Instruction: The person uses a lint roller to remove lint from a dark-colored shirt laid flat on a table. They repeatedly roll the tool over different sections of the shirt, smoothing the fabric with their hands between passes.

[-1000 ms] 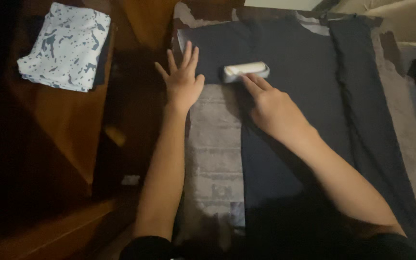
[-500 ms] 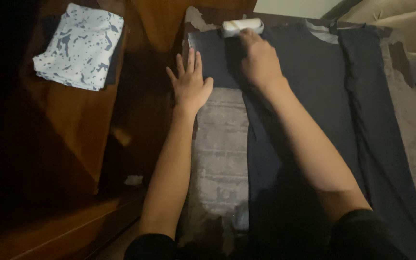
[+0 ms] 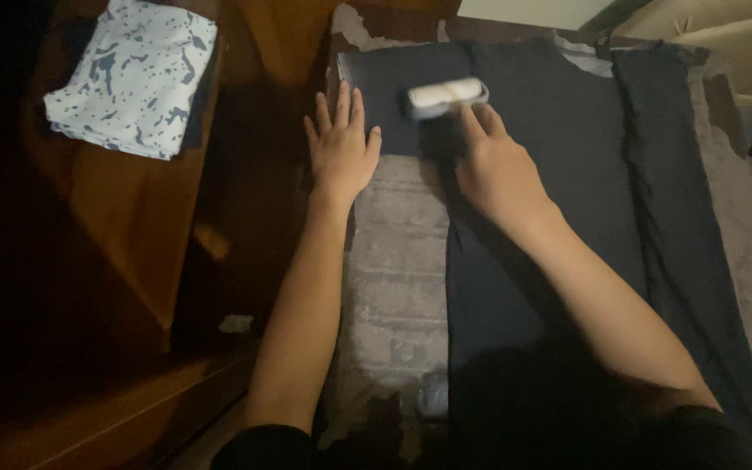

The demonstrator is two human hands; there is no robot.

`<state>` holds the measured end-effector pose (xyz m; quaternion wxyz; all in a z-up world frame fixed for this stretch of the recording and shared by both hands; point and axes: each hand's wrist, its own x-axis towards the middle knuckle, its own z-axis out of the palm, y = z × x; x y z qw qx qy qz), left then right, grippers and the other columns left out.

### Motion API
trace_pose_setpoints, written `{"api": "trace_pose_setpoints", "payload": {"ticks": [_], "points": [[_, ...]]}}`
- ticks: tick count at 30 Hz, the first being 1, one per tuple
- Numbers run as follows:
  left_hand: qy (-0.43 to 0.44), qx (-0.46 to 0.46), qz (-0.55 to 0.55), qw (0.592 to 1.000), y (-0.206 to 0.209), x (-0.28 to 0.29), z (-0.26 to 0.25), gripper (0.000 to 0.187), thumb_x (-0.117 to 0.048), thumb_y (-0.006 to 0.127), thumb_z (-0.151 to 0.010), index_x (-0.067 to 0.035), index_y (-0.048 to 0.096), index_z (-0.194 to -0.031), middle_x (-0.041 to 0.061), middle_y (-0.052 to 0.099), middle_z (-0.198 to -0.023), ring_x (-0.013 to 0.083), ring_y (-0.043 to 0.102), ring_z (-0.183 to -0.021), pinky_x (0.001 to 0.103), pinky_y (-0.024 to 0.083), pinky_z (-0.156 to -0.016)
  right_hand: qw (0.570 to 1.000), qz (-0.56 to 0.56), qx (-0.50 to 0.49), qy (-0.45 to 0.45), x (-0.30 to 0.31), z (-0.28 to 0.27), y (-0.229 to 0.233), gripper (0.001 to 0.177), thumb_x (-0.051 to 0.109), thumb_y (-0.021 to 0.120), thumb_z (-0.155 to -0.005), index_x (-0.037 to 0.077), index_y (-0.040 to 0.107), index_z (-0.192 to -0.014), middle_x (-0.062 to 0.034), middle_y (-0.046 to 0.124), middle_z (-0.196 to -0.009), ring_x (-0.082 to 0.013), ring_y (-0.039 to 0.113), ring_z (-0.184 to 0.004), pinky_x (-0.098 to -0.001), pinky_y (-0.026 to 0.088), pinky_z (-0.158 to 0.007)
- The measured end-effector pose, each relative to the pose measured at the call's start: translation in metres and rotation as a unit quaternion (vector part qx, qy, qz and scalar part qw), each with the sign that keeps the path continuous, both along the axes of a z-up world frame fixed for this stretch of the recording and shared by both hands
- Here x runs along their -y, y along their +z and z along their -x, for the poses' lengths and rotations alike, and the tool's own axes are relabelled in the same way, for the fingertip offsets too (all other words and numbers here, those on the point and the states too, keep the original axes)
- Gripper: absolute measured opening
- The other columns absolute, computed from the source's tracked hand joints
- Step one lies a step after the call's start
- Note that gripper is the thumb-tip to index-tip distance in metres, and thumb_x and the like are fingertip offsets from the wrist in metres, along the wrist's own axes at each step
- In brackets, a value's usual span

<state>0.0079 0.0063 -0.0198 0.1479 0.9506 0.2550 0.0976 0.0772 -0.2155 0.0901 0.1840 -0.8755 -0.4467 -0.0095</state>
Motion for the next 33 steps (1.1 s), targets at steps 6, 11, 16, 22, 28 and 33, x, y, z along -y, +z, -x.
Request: {"api": "trace_pose_setpoints", "payload": {"ticks": [6, 11, 16, 22, 28, 33], "points": [[0.004, 0.019, -0.002, 1.0, 0.0, 0.001, 0.003, 0.07, -0.042, 0.05, -0.103, -0.008, 0.032, -0.16, 0.01, 0.019, -0.17, 0.0432, 0.015, -0.155, 0.065, 0.016, -0.122, 0.997, -0.018, -0.053, -0.045, -0.048, -0.044, -0.021, 0.068, 0.006, 0.061, -0.091, 0.017, 0.044, -0.156, -0.0329, 0.07, -0.1, -0.0506, 0.069, -0.093, -0.0562, 0.057, -0.082], [0.005, 0.023, 0.003, 1.0, 0.004, 0.001, 0.003, 0.07, -0.043, 0.051, -0.103, -0.009, 0.032, -0.16, 0.009, 0.021, -0.169, 0.0425, 0.015, -0.155, 0.065, 0.018, -0.122, 0.998, -0.021, -0.037, -0.054, -0.036, -0.026, -0.007, 0.042, 0.027, 0.06, -0.105, 0.018, 0.056, -0.145, -0.0259, 0.073, -0.087, -0.0474, 0.071, -0.086, -0.0571, 0.058, -0.076], [0.012, 0.011, -0.001, 1.0, 0.004, 0.002, 0.0, 0.07, -0.042, 0.051, -0.102, -0.009, 0.032, -0.16, 0.008, 0.02, -0.169, 0.0427, 0.015, -0.154, 0.065, 0.018, -0.121, 0.992, 0.069, -0.071, -0.077, 0.016, 0.008, 0.025, 0.041, 0.029, 0.049, -0.105, 0.022, 0.062, -0.144, -0.0268, 0.072, -0.082, -0.0449, 0.073, -0.08, -0.0557, 0.058, -0.076], [0.01, 0.019, -0.003, 1.0, -0.004, 0.001, 0.0, 0.065, -0.041, 0.046, -0.106, -0.008, 0.032, -0.16, 0.009, 0.02, -0.169, 0.0432, 0.015, -0.154, 0.065, 0.02, -0.121, 0.995, 0.072, -0.05, -0.053, 0.002, -0.007, 0.027, 0.04, 0.025, 0.049, -0.105, 0.02, 0.063, -0.142, -0.0264, 0.073, -0.084, -0.0432, 0.073, -0.081, -0.0531, 0.059, -0.083], [0.008, 0.031, -0.015, 0.999, -0.008, 0.0, -0.001, 0.061, -0.038, 0.043, -0.107, -0.008, 0.033, -0.16, 0.01, 0.023, -0.169, 0.0433, 0.016, -0.154, 0.064, 0.019, -0.122, 0.996, -0.082, -0.006, -0.038, -0.08, -0.059, -0.009, 0.033, 0.023, 0.055, -0.102, 0.016, 0.071, -0.13, -0.0255, 0.074, -0.098, -0.0449, 0.071, -0.092, -0.0532, 0.058, -0.084], [0.008, 0.041, -0.008, 0.999, -0.007, 0.0, -0.001, 0.061, -0.037, 0.043, -0.106, -0.007, 0.033, -0.159, 0.009, 0.024, -0.169, 0.0436, 0.016, -0.154, 0.064, 0.017, -0.122, 0.997, -0.061, -0.022, -0.048, -0.076, -0.036, -0.006, 0.035, 0.022, 0.053, -0.102, 0.017, 0.068, -0.134, -0.0247, 0.073, -0.098, -0.0443, 0.072, -0.091, -0.0526, 0.059, -0.083]]}}
